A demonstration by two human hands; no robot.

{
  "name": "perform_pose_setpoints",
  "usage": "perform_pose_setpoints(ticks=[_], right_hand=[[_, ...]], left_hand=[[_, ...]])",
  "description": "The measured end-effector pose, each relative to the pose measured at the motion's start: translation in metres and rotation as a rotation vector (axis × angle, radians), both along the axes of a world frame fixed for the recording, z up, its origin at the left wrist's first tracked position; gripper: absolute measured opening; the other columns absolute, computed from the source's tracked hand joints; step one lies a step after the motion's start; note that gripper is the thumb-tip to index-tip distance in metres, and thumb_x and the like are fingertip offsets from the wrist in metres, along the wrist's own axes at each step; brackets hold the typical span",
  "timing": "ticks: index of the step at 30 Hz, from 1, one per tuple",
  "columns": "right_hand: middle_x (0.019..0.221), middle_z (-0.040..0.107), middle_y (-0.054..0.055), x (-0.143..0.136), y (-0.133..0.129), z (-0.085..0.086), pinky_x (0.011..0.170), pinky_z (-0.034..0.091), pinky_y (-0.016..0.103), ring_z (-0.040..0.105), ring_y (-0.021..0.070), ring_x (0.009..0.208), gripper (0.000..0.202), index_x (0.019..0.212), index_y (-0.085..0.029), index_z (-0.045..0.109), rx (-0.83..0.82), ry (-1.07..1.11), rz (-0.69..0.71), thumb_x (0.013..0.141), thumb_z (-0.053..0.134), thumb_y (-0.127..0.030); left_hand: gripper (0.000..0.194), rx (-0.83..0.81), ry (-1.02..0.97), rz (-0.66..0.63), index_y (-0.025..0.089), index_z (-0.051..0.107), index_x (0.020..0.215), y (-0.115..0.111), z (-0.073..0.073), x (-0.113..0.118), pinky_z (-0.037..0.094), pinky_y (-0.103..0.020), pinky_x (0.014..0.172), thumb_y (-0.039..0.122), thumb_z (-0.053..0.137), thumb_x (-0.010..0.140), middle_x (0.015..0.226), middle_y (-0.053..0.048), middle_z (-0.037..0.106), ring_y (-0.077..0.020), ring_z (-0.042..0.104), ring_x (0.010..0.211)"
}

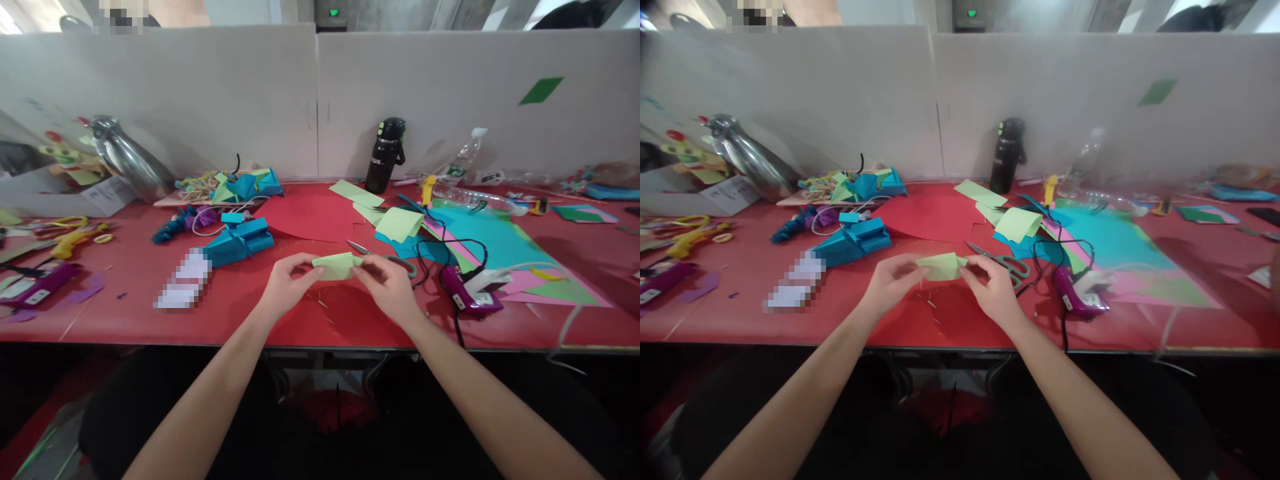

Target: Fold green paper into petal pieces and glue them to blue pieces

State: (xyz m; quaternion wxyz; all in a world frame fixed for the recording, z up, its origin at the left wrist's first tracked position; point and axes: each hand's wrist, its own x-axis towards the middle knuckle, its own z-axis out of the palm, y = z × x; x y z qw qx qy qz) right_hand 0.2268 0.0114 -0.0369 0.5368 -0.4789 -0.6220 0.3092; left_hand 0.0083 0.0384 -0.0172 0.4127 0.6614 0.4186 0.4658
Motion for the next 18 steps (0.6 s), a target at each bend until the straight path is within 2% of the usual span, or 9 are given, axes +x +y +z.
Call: perform_pose_setpoints(ticks=[3,6,10,15,18], right_hand=[[0.102,0.073,0.007,0.000,-0.003,-0.013,0.088,0.057,0.039,0.070,0.0225,0.096,0.023,0.110,-0.023,0.069,0.027,0.071,-0.042,0.090,0.069,-0.036],[0.101,0.073,0.007,-0.002,-0.004,-0.019,0.087,0.058,0.037,0.070,0.0221,0.096,0.020,0.107,-0.023,0.067,0.052,0.105,-0.071,0.091,0.069,-0.035],[0.099,0.074,0.006,-0.004,-0.005,-0.017,0.085,0.059,0.037,0.071,0.0213,0.092,0.013,0.101,-0.023,0.071,0.081,0.030,-0.079,0.093,0.066,-0.032],[0.114,0.074,0.006,-0.003,-0.008,-0.011,0.100,0.054,0.041,0.068,0.0221,0.109,0.018,0.109,-0.026,0.073,0.177,-0.094,-0.026,0.096,0.061,-0.024],[0.120,0.070,0.007,-0.002,-0.010,-0.008,0.103,0.051,0.042,0.066,0.0222,0.114,0.023,0.113,-0.028,0.074,0.222,-0.143,-0.023,0.097,0.060,-0.022]], left_hand=[[0.012,0.134,0.204,0.021,0.018,0.075,0.090,-0.005,-0.006,-0.005,0.046,-0.026,0.062,0.028,0.072,0.084,0.085,-0.004,0.071,-0.0148,0.062,0.072],[0.013,0.117,0.192,-0.027,0.018,0.075,0.092,-0.008,-0.014,-0.007,0.049,-0.027,0.064,0.028,0.066,0.090,0.084,-0.004,0.070,-0.0151,0.063,0.072],[0.014,0.101,0.131,-0.006,0.020,0.075,0.097,-0.009,-0.022,-0.006,0.054,-0.029,0.074,0.029,0.067,0.090,0.091,-0.005,0.075,-0.0189,0.069,0.084],[0.016,0.169,0.192,0.043,0.022,0.076,0.103,-0.010,-0.028,-0.006,0.056,-0.029,0.077,0.027,0.066,0.091,0.098,-0.004,0.077,-0.0195,0.071,0.089],[0.017,0.201,0.234,0.057,0.023,0.076,0.103,-0.012,-0.028,-0.006,0.056,-0.028,0.077,0.025,0.065,0.092,0.098,-0.003,0.077,-0.0186,0.071,0.088]])
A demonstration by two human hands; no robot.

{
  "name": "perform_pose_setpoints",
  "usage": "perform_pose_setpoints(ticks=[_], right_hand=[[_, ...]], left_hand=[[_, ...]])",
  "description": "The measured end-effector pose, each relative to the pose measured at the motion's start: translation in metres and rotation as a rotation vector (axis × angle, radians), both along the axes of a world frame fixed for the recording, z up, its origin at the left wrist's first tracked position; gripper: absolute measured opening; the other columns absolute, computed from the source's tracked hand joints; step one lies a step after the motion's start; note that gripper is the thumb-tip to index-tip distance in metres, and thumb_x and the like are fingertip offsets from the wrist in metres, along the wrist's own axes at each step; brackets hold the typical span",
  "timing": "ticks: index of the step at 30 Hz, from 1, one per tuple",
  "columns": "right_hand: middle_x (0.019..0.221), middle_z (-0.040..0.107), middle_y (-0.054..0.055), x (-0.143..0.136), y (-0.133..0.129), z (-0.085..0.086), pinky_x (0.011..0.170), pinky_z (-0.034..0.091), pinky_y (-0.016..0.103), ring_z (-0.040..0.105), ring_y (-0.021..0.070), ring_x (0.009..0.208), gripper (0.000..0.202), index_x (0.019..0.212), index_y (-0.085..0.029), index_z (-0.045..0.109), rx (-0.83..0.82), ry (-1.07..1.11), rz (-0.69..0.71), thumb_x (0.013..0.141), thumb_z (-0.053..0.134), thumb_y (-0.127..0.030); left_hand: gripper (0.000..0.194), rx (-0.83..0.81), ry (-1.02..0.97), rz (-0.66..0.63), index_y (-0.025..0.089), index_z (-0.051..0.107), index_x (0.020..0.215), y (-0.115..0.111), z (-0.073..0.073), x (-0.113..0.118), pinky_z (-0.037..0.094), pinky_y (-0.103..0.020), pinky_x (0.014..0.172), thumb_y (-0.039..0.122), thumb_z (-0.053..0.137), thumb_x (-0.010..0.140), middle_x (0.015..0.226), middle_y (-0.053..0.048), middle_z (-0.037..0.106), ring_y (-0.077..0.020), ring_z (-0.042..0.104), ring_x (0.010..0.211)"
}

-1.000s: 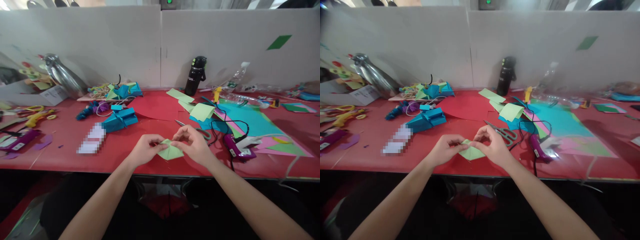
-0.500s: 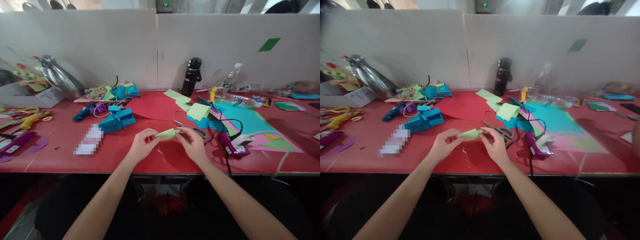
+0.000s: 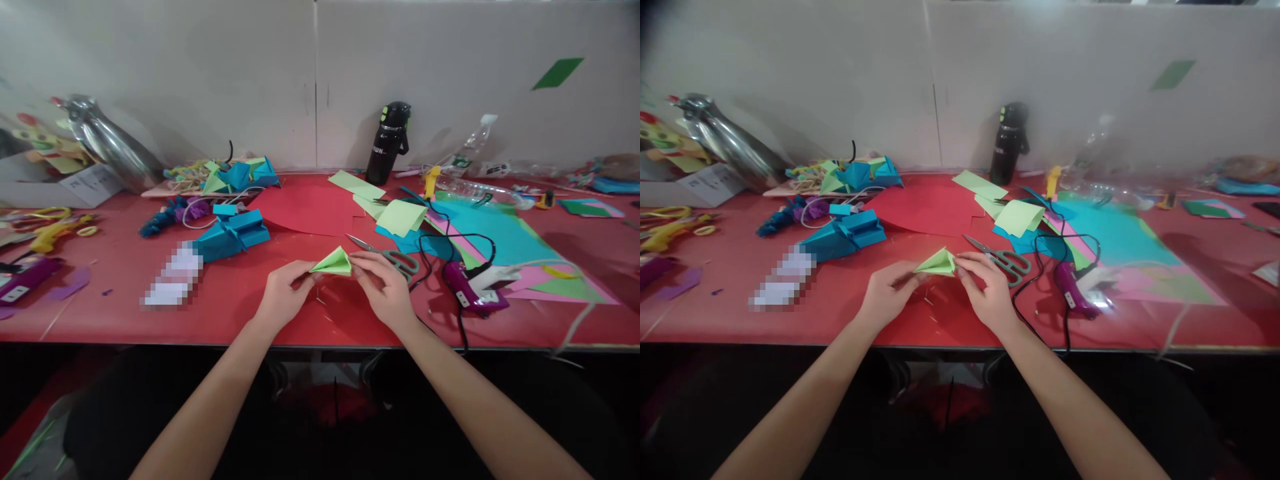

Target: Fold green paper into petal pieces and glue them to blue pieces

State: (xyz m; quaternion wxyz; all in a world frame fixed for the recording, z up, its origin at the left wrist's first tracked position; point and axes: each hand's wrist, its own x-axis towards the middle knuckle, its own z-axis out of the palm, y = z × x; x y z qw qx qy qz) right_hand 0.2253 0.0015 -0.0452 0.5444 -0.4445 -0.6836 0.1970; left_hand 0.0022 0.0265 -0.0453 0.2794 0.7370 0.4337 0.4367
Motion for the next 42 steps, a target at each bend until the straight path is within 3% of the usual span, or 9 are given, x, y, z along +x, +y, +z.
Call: perform_pose_setpoints(ticks=[8,12,15,18,21,23,28,32,42], right_hand=[[0.132,0.064,0.008,0.002,0.002,0.000,0.109,0.048,0.045,0.058,0.0249,0.128,0.021,0.115,-0.029,0.070,-0.097,0.108,0.152,0.096,0.061,-0.028],[0.112,0.072,0.006,0.000,-0.001,-0.003,0.088,0.058,0.038,0.069,0.0226,0.103,0.017,0.108,-0.027,0.070,-0.242,0.231,0.204,0.094,0.066,-0.035],[0.104,0.074,0.006,-0.001,-0.004,-0.002,0.082,0.059,0.037,0.070,0.0219,0.095,0.017,0.105,-0.026,0.072,-0.266,0.194,0.191,0.093,0.066,-0.037],[0.110,0.072,0.007,-0.001,-0.004,0.001,0.085,0.058,0.037,0.069,0.0229,0.102,0.017,0.106,-0.026,0.072,-0.209,0.129,0.190,0.095,0.064,-0.036],[0.109,0.071,0.007,0.000,-0.003,0.008,0.090,0.056,0.038,0.067,0.0218,0.102,0.015,0.108,-0.026,0.071,-0.102,0.040,0.190,0.098,0.060,-0.029],[0.107,0.070,0.007,0.002,-0.004,0.015,0.091,0.055,0.038,0.067,0.0212,0.101,0.016,0.109,-0.026,0.070,-0.040,-0.039,0.189,0.099,0.057,-0.025],[0.112,0.067,0.008,0.006,-0.006,0.026,0.091,0.054,0.039,0.066,0.0221,0.103,0.017,0.110,-0.027,0.069,0.018,-0.206,0.216,0.099,0.055,-0.024],[0.107,0.071,0.007,0.006,-0.005,0.019,0.086,0.057,0.039,0.069,0.0232,0.099,0.016,0.109,-0.026,0.064,-0.082,-0.106,0.184,0.095,0.065,-0.031],[0.105,0.073,0.006,0.008,-0.001,0.012,0.091,0.056,0.042,0.069,0.0234,0.100,0.006,0.097,-0.028,0.069,0.053,-0.135,0.121,0.091,0.070,-0.030]], left_hand=[[0.020,-0.173,-0.218,-0.095,0.019,0.072,0.105,-0.001,-0.005,0.001,0.060,-0.036,0.087,0.034,0.065,0.092,0.099,-0.007,0.077,-0.0223,0.074,0.091],[0.023,-0.261,-0.259,-0.185,0.019,0.061,0.111,-0.006,-0.001,0.002,0.062,-0.033,0.076,0.034,0.064,0.094,0.100,-0.008,0.075,-0.0198,0.075,0.081],[0.038,-0.141,-0.032,-0.175,0.021,0.055,0.129,-0.011,0.005,0.002,0.060,-0.035,0.079,0.030,0.064,0.093,0.104,-0.008,0.075,-0.0202,0.073,0.084],[0.057,0.119,0.208,-0.117,0.026,0.047,0.145,-0.013,0.006,0.003,0.053,-0.044,0.097,0.024,0.066,0.091,0.129,-0.012,0.068,-0.0265,0.067,0.110],[0.071,0.226,0.154,-0.135,0.028,0.033,0.155,-0.013,0.004,0.005,0.053,-0.042,0.099,0.023,0.066,0.093,0.143,-0.015,0.058,-0.0262,0.062,0.120],[0.075,0.233,0.071,-0.191,0.028,0.034,0.154,-0.012,0.004,0.005,0.056,-0.038,0.096,0.028,0.072,0.090,0.144,-0.016,0.055,-0.0259,0.061,0.123],[0.042,0.226,0.067,-0.302,0.025,0.060,0.129,-0.012,0.010,0.004,0.050,-0.043,0.107,0.027,0.073,0.089,0.135,-0.012,0.062,-0.0251,0.058,0.129],[0.021,0.234,0.048,-0.259,0.022,0.067,0.115,-0.012,0.011,0.004,0.053,-0.038,0.100,0.019,0.065,0.095,0.122,-0.010,0.068,-0.0209,0.065,0.117],[0.015,0.257,0.053,-0.200,0.021,0.068,0.109,-0.011,0.010,0.004,0.055,-0.036,0.095,0.021,0.065,0.094,0.114,-0.010,0.070,-0.0206,0.067,0.109]])
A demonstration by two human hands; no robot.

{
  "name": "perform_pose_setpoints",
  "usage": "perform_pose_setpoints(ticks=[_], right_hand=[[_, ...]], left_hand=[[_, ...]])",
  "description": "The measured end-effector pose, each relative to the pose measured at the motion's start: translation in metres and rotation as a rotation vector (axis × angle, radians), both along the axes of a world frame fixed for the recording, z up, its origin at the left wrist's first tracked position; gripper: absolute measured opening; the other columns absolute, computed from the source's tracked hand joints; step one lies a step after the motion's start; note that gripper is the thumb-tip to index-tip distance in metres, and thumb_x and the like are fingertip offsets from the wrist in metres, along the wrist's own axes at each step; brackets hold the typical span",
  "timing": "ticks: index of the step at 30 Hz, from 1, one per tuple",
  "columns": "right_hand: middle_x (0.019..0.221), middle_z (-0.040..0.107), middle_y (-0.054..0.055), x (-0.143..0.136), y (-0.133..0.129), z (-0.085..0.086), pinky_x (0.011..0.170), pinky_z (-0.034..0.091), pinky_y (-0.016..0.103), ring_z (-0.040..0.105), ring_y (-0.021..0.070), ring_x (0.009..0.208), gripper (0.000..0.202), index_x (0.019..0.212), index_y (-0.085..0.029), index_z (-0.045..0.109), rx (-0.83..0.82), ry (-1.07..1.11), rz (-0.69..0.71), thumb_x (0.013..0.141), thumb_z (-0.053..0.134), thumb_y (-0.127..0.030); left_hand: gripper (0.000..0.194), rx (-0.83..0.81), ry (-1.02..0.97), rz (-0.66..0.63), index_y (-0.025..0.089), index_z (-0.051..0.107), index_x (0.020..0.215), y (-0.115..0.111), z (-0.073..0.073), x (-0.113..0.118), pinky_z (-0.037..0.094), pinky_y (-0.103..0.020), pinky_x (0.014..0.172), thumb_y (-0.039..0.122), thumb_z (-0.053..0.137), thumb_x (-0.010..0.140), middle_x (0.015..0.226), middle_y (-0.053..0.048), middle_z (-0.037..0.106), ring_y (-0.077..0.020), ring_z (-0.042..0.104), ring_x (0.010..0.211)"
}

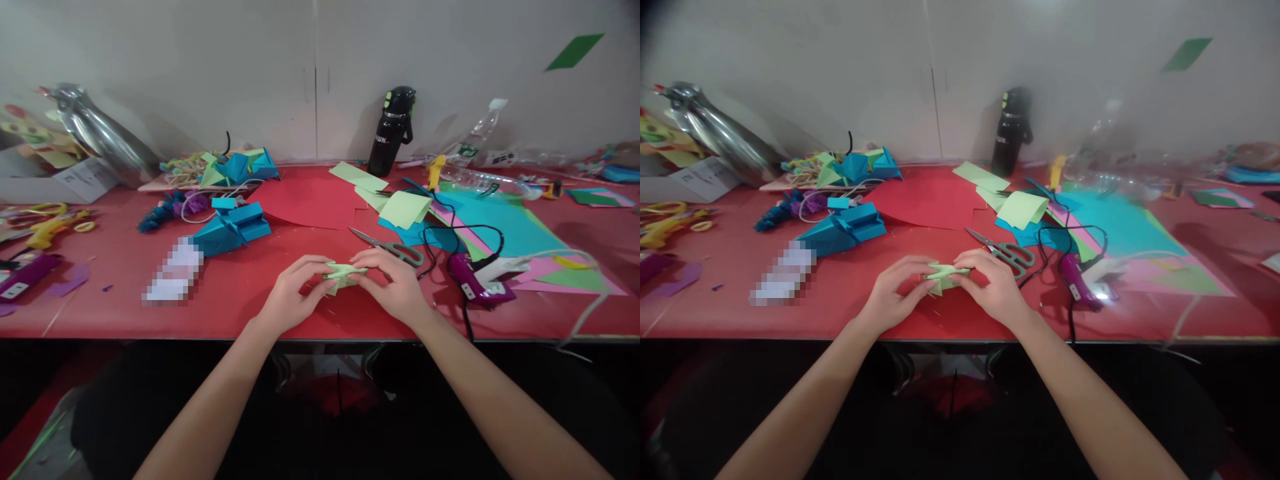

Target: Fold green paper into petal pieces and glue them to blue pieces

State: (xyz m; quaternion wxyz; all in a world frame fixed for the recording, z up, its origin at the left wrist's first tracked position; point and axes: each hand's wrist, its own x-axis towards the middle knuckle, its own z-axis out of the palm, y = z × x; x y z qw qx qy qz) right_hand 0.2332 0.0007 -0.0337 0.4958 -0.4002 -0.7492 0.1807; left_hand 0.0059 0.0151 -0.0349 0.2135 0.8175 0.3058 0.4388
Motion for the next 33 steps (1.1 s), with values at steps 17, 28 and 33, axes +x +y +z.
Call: perform_pose_setpoints(ticks=[17,28,33], right_hand=[[0.116,0.066,0.009,0.001,-0.004,0.011,0.090,0.057,0.040,0.065,0.0245,0.107,0.013,0.097,-0.025,0.064,-0.228,0.016,0.129,0.092,0.068,-0.036],[0.093,0.069,0.004,0.006,-0.003,0.014,0.079,0.054,0.035,0.065,0.0203,0.085,0.017,0.094,-0.023,0.067,-0.264,0.160,-0.169,0.091,0.068,-0.040],[0.071,0.064,0.002,0.000,-0.005,0.018,0.064,0.049,0.030,0.059,0.0168,0.068,0.032,0.075,-0.020,0.065,-0.476,0.274,-0.056,0.094,0.062,-0.046]], left_hand=[[0.022,-0.029,-0.006,-0.069,0.022,0.068,0.115,-0.001,0.000,0.001,0.053,-0.041,0.100,0.020,0.066,0.093,0.118,-0.011,0.068,-0.0233,0.063,0.118],[0.032,0.107,-0.019,0.058,0.023,0.068,0.122,-0.006,0.005,0.001,0.055,-0.038,0.096,0.017,0.067,0.091,0.121,-0.011,0.068,-0.0224,0.066,0.111],[0.053,0.290,0.120,0.054,0.024,0.056,0.140,-0.011,0.004,0.000,0.051,-0.046,0.103,0.020,0.067,0.088,0.135,-0.015,0.062,-0.0298,0.060,0.125]])
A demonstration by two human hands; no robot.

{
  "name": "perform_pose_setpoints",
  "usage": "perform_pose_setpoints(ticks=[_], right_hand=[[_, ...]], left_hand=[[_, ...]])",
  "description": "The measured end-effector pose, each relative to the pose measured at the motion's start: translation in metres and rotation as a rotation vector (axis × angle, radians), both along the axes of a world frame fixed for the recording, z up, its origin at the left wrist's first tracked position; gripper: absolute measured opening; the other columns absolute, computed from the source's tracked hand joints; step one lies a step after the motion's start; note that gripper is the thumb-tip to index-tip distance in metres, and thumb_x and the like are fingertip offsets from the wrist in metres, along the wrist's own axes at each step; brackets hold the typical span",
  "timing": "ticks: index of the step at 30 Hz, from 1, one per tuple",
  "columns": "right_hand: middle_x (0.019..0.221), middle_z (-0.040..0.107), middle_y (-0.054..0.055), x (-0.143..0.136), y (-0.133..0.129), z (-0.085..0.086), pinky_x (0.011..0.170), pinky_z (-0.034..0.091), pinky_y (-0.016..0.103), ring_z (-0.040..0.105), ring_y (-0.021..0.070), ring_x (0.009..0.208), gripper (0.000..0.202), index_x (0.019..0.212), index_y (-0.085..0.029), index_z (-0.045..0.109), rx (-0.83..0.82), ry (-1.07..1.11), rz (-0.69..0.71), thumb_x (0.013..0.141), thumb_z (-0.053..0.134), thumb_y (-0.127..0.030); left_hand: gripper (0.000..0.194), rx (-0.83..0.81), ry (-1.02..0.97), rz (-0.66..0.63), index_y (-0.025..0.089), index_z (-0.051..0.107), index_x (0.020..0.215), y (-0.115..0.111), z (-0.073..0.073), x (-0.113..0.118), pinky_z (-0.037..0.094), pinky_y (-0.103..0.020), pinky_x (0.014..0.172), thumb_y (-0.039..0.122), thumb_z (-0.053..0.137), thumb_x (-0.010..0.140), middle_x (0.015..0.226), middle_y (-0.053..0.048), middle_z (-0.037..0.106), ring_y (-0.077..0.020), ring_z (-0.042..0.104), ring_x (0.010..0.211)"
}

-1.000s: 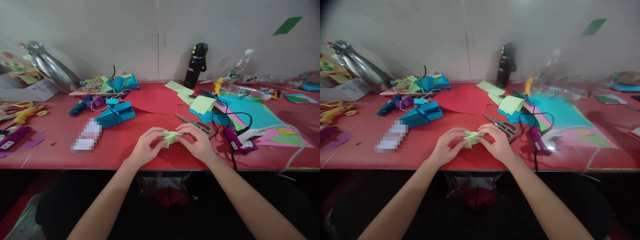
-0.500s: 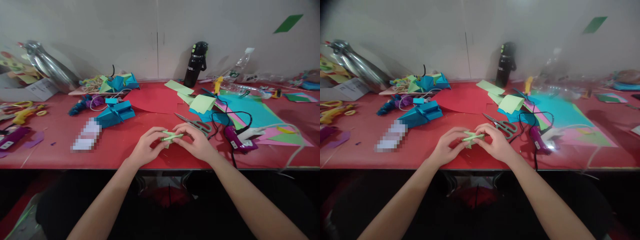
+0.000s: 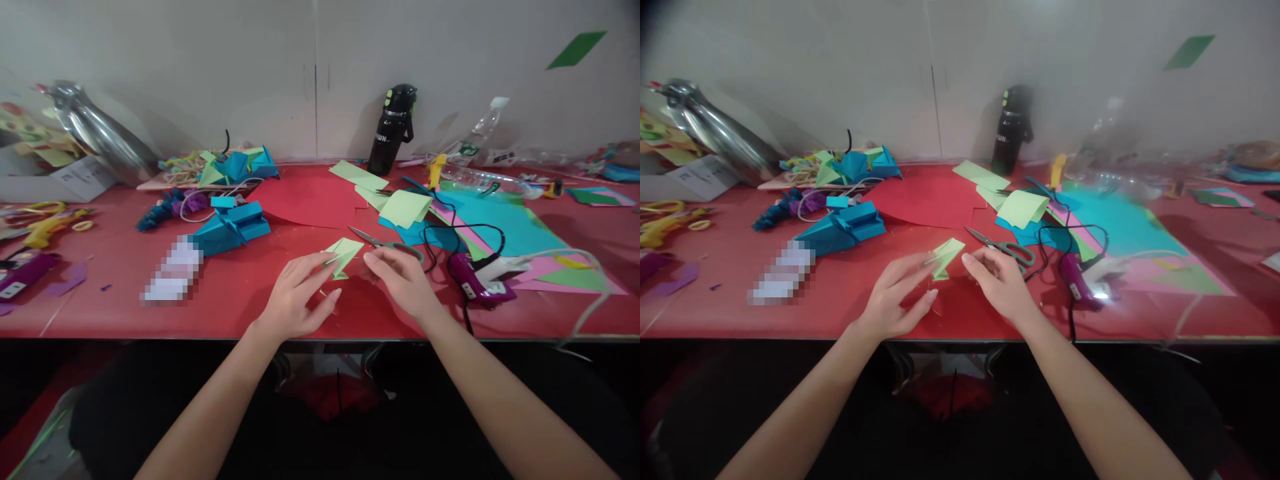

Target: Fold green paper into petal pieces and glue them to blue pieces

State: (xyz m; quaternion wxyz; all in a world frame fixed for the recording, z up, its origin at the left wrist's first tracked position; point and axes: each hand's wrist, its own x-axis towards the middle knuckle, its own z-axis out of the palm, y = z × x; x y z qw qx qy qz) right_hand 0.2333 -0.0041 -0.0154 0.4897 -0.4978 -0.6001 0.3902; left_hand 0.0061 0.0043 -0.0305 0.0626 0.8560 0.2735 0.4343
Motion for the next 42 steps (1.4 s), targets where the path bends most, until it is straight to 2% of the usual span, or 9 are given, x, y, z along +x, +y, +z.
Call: perform_pose_setpoints(ticks=[2,9,18,26,30,33,35,39,42], right_hand=[[0.074,0.067,0.003,-0.003,0.000,-0.001,0.066,0.051,0.031,0.062,0.0178,0.071,0.030,0.078,-0.020,0.068,-0.060,0.073,0.047,0.093,0.063,-0.045],[0.081,0.068,0.002,-0.005,0.001,-0.008,0.072,0.054,0.030,0.064,0.0177,0.078,0.020,0.089,-0.021,0.070,-0.125,0.271,0.027,0.090,0.067,-0.041],[0.084,0.068,0.002,-0.001,0.003,-0.007,0.075,0.054,0.032,0.064,0.0175,0.078,0.019,0.088,-0.021,0.071,-0.066,0.162,0.017,0.090,0.068,-0.040],[0.077,0.062,0.000,-0.004,0.006,-0.018,0.072,0.050,0.031,0.059,0.0156,0.073,0.013,0.079,-0.020,0.066,-0.081,0.274,-0.003,0.087,0.068,-0.031],[0.088,0.064,0.000,-0.003,0.008,-0.018,0.078,0.051,0.032,0.062,0.0161,0.083,0.012,0.089,-0.023,0.066,-0.075,0.298,-0.046,0.083,0.073,-0.030],[0.110,0.068,0.004,0.001,0.008,-0.015,0.089,0.052,0.035,0.064,0.0191,0.102,0.024,0.105,-0.026,0.070,-0.019,0.260,0.003,0.083,0.076,-0.030],[0.118,0.068,0.006,0.003,0.008,-0.013,0.093,0.051,0.036,0.062,0.0214,0.112,0.020,0.105,-0.027,0.074,0.025,0.192,0.070,0.085,0.075,-0.031],[0.107,0.071,0.006,0.003,0.006,-0.009,0.089,0.054,0.036,0.066,0.0214,0.103,0.010,0.096,-0.026,0.077,0.104,0.112,0.147,0.088,0.074,-0.031],[0.097,0.072,0.004,-0.001,0.002,-0.006,0.084,0.056,0.035,0.067,0.0197,0.093,0.006,0.092,-0.025,0.076,0.169,0.074,0.127,0.089,0.073,-0.028]], left_hand=[[0.057,0.019,0.039,-0.028,0.024,0.053,0.143,-0.001,0.000,0.000,0.050,-0.048,0.104,0.020,0.066,0.088,0.138,-0.015,0.061,-0.0304,0.059,0.127],[0.058,0.008,0.037,-0.139,0.021,0.050,0.145,0.000,0.000,0.000,0.051,-0.050,0.105,0.016,0.061,0.087,0.141,-0.015,0.060,-0.0301,0.058,0.129],[0.058,-0.057,0.008,-0.178,0.017,0.053,0.143,0.000,-0.002,0.000,0.053,-0.048,0.104,0.012,0.060,0.085,0.140,-0.017,0.060,-0.0293,0.059,0.129],[0.058,-0.025,0.018,-0.223,0.015,0.055,0.140,-0.002,-0.005,0.001,0.053,-0.047,0.106,0.006,0.059,0.084,0.136,-0.017,0.064,-0.0272,0.061,0.127],[0.057,-0.059,-0.010,-0.205,0.017,0.056,0.140,-0.002,-0.005,0.002,0.056,-0.045,0.102,0.007,0.063,0.084,0.134,-0.016,0.066,-0.0270,0.063,0.124],[0.051,-0.090,-0.106,-0.181,0.019,0.062,0.133,-0.001,-0.002,0.002,0.058,-0.042,0.097,0.009,0.068,0.083,0.130,-0.016,0.068,-0.0261,0.067,0.117],[0.043,-0.139,-0.197,-0.145,0.019,0.068,0.124,0.000,-0.001,0.002,0.059,-0.040,0.095,0.011,0.072,0.083,0.124,-0.014,0.071,-0.0248,0.070,0.111],[0.025,-0.315,-0.346,-0.084,0.020,0.075,0.108,0.003,-0.001,-0.001,0.059,-0.039,0.089,0.016,0.076,0.083,0.112,-0.012,0.074,-0.0234,0.071,0.100],[0.015,-0.410,-0.407,-0.082,0.020,0.075,0.101,0.004,-0.001,-0.002,0.058,-0.039,0.088,0.016,0.071,0.087,0.107,-0.010,0.074,-0.0225,0.071,0.098]])
